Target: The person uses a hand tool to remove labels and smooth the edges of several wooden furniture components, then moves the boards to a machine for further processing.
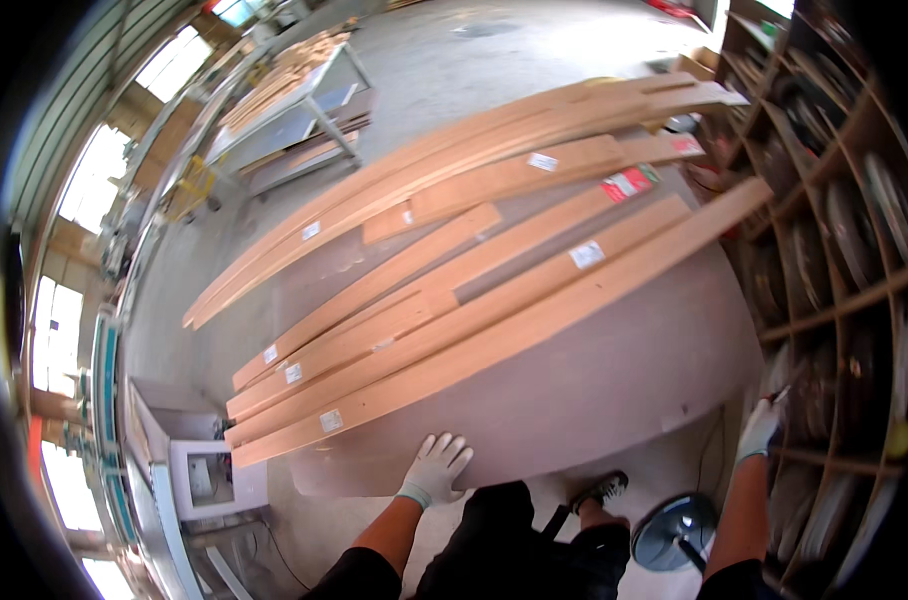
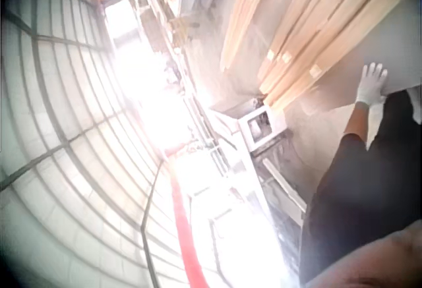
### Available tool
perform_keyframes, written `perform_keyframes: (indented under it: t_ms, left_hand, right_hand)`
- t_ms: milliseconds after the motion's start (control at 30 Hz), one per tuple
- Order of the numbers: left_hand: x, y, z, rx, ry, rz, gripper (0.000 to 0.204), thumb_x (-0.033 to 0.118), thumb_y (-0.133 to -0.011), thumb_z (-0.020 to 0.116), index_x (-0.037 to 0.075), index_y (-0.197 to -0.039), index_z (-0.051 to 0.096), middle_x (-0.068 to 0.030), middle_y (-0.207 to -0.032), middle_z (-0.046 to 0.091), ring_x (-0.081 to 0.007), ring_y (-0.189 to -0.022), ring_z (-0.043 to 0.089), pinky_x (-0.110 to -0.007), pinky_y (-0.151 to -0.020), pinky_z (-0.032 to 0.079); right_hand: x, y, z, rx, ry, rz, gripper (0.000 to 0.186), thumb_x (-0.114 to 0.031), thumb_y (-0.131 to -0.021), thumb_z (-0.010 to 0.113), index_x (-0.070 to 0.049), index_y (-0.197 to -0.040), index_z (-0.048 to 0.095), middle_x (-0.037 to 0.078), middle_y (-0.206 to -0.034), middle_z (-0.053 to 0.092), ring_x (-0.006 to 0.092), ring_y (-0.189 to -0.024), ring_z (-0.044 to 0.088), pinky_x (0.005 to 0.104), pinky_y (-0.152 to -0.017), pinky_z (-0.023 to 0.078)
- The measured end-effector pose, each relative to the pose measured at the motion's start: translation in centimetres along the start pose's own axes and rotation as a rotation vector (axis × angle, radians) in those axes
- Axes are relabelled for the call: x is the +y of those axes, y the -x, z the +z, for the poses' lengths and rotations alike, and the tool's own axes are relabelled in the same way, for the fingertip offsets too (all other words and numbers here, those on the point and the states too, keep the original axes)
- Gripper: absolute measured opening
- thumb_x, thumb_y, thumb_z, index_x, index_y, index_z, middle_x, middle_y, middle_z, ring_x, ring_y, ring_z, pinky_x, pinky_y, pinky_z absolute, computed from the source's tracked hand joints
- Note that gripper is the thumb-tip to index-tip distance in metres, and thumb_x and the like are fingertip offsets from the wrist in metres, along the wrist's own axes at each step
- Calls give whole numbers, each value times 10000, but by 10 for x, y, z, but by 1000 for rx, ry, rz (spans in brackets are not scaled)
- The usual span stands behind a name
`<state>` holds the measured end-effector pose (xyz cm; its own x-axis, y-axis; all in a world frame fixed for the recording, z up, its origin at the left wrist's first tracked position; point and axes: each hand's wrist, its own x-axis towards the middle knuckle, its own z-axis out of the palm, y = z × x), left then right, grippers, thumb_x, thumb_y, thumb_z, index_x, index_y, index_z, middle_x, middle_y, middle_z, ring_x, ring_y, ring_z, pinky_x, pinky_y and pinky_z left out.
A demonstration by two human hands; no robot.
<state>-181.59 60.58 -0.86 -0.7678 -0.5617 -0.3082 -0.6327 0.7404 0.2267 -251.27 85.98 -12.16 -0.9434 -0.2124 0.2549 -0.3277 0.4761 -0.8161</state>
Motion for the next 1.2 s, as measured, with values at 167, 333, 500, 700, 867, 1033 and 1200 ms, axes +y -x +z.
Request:
perform_keyframes:
  t_ms: [167,333,500,700,867,1033,1200]
  left_hand:
    - [-34,29,4,-75,-21,-37,828,469,-765,784,146,-1473,502,-127,-1537,438,-359,-1446,360,-550,-1201,279]
    - [-57,23,6,-60,-41,37,827,486,-748,793,161,-1460,527,-105,-1524,461,-344,-1428,381,-523,-1200,299]
    - [-112,2,-8,-55,-67,99,830,474,-677,833,131,-1382,561,-120,-1445,480,-356,-1396,392,-519,-1181,313]
    - [-173,16,-53,-63,-361,-239,951,483,-662,853,-9,-1382,474,-219,-1426,441,-436,-1403,354,-543,-1206,247]
    - [-132,-39,0,147,-235,-460,1020,540,-697,838,-77,-1389,412,-282,-1448,388,-473,-1430,297,-590,-1210,205]
    - [-13,-130,-51,-244,140,-360,1166,672,-684,814,-43,-1489,367,-270,-1533,326,-492,-1454,246,-621,-1181,205]
    - [85,-165,-30,-76,90,-140,1139,646,-691,821,44,-1532,344,-238,-1563,276,-507,-1462,221,-696,-1164,179]
  right_hand:
    - [-59,-23,82,-348,22,247,572,-316,-1048,538,72,-1465,488,176,-1439,573,291,-1254,560,365,-1093,416]
    - [-106,0,76,-354,55,313,527,-324,-1043,538,53,-1411,549,150,-1319,624,260,-1184,585,377,-1047,443]
    - [-30,8,54,-416,-140,454,521,-330,-992,582,-9,-1403,569,93,-1260,627,229,-1099,591,377,-954,487]
    - [-184,130,90,-440,-173,763,268,-252,-959,567,-114,-1177,635,23,-1017,628,164,-861,599,362,-682,511]
    - [-177,192,104,-495,-334,770,153,-45,-955,554,-45,-1077,647,10,-939,638,132,-865,602,266,-827,474]
    - [-182,152,98,-457,-365,811,175,-97,-1003,543,-120,-1135,655,-33,-988,628,79,-879,613,290,-747,511]
    - [-189,39,116,-188,-579,665,185,-110,-1010,522,-137,-1172,607,-29,-1016,574,102,-849,545,271,-718,449]
